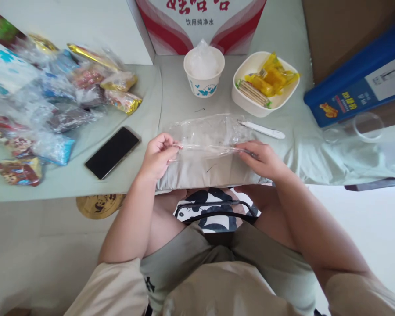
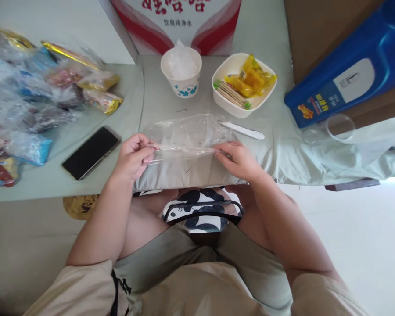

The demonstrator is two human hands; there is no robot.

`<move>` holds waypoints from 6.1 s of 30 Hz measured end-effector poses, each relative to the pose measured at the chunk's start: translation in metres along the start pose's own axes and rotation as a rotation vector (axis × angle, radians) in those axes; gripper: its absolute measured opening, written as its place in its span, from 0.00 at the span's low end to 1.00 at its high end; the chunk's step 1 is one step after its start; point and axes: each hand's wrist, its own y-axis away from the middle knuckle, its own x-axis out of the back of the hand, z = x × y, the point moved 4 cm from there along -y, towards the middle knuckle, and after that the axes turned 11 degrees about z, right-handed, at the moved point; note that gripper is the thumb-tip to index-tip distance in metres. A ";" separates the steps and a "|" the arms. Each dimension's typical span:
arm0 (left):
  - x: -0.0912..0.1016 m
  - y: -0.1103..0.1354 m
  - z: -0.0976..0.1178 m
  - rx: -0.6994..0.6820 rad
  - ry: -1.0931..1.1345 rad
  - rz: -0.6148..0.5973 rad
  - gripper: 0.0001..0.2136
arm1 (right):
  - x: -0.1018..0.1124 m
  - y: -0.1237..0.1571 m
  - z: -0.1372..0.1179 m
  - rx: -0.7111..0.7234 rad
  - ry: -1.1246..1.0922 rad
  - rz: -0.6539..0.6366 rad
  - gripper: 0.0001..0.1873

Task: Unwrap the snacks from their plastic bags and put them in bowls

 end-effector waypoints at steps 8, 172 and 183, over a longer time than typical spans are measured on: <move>0.003 -0.005 0.000 0.017 -0.065 0.008 0.12 | 0.010 -0.001 0.003 -0.200 -0.266 0.284 0.27; -0.101 -0.026 -0.001 -0.044 -0.164 -0.180 0.24 | -0.006 -0.029 0.015 -0.339 -0.550 0.275 0.14; -0.104 -0.027 -0.003 -0.002 -0.146 -0.155 0.20 | -0.011 -0.036 0.029 -0.309 -0.565 0.371 0.30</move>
